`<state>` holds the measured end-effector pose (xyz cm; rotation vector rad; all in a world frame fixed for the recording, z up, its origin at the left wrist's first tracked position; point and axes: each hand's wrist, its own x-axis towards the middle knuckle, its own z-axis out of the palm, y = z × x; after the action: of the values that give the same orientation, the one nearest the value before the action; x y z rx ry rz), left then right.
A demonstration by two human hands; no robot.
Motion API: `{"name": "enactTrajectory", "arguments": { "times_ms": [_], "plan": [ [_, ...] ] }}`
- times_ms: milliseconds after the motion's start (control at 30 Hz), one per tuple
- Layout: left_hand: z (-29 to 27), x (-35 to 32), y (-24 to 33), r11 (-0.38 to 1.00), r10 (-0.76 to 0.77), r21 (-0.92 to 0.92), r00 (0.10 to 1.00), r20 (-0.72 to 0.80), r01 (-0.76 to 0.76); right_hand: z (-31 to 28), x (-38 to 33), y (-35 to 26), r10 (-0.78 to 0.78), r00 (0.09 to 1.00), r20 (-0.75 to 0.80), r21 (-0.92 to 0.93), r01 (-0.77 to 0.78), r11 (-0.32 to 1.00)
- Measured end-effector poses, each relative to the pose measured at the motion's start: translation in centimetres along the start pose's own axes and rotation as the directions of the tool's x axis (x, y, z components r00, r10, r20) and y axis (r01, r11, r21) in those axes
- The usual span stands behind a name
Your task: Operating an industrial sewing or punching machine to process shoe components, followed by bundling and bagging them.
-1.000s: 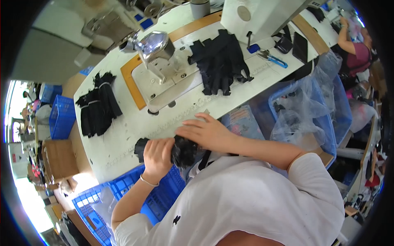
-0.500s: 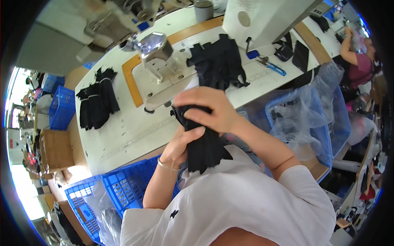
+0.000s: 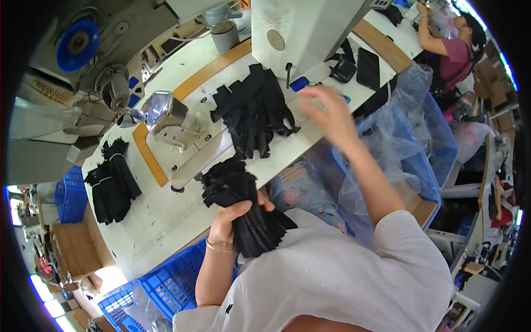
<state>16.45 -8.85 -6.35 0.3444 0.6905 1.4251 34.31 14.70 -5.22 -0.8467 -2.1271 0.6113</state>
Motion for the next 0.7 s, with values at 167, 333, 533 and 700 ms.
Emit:
{"name": "enactTrajectory", "arguments": {
  "times_ms": [167,333,533,700],
  "plan": [
    [0.2,0.7,-0.5,0.994,-0.006,-0.111,0.999,-0.051,0.0,-2.5,-0.6,8.2,0.055,0.996,-0.074,-0.503,-0.085,0.86],
    [-0.1,1.3,-2.1,0.998,0.03,-0.058,0.999,0.035,-0.028,-2.4,-0.5,9.5,0.062,0.958,-0.281,-0.312,-0.152,0.938],
    [-0.2,1.1,-1.9,0.997,0.042,-0.066,0.996,-0.08,-0.047,-0.7,0.1,6.7,-0.103,0.973,-0.206,-0.493,-0.012,0.87],
    [0.3,1.4,-1.1,0.999,-0.026,0.03,0.997,-0.07,0.028,0.6,0.8,6.6,-0.089,0.995,-0.037,-0.51,0.058,0.858]
  ]
}}
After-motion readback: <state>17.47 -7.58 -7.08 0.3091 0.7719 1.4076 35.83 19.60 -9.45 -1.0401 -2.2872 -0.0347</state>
